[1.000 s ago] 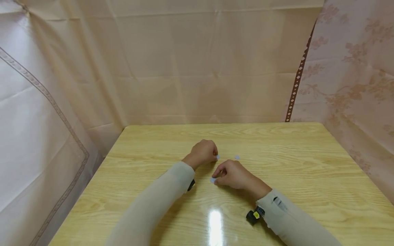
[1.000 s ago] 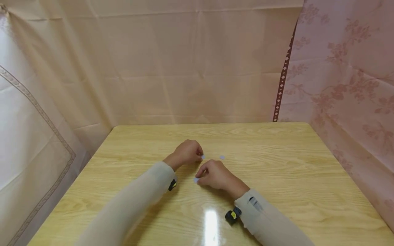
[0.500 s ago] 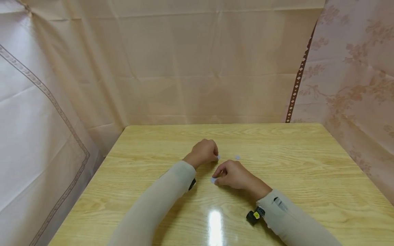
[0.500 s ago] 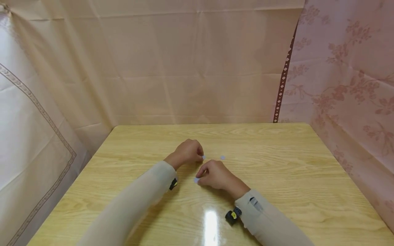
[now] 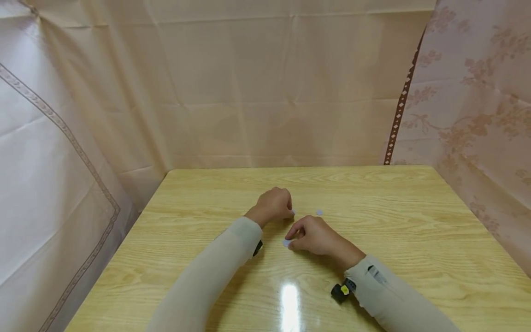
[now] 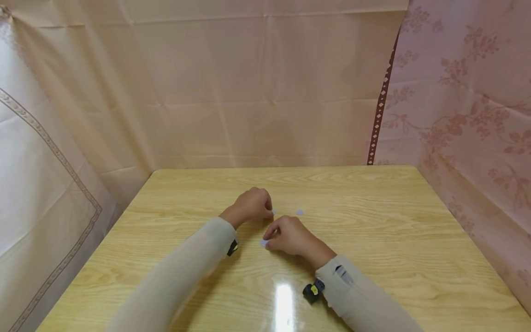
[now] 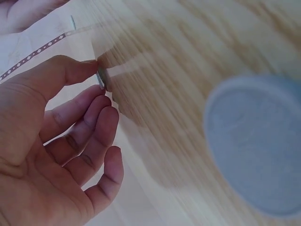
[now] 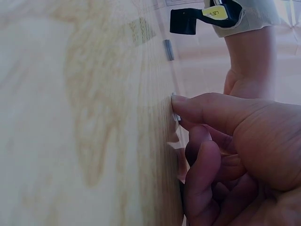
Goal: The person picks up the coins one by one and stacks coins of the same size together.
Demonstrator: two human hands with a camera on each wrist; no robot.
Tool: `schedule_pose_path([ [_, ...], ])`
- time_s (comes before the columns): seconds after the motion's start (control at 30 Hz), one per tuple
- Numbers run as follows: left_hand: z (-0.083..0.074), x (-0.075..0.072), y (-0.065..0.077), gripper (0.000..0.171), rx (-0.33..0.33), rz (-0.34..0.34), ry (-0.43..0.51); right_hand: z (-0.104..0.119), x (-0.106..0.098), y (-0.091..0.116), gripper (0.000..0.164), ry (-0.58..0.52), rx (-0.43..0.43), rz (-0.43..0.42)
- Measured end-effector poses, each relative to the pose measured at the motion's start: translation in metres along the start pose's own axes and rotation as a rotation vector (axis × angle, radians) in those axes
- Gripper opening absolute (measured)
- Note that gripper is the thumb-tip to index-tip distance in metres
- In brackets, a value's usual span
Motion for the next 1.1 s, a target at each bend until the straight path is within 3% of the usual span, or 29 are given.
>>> schedule_pose_path([
  [0.3, 0.0042, -0.0034, 0.0014, 0.011, 0.003, -0.044, 0.029, 0.0006, -0.0002, -0.0006, 0.006, -0.006, 0.006, -0.003],
  [0.57, 0.003, -0.0023, 0.0004, 0.015, -0.006, 0.002, 0.06, 0.0007, -0.0001, -0.0004, 0.007, -0.015, 0.014, -0.003],
  [1.1, 0.0066, -0.0043, 0.002, 0.01, 0.004, -0.012, 0.057, -0.001, 0.0009, 0.0001, 0.007, -0.024, 0.002, 0.006],
])
Point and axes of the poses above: each hand's wrist, its own y-axis away from the middle knuckle, its own x-axis out of the palm, z = x × y, the point moved 3 cm from there along -y, towards the middle knuckle, and after that the axes turned 5 degrees about y, right-handed, at the moved point
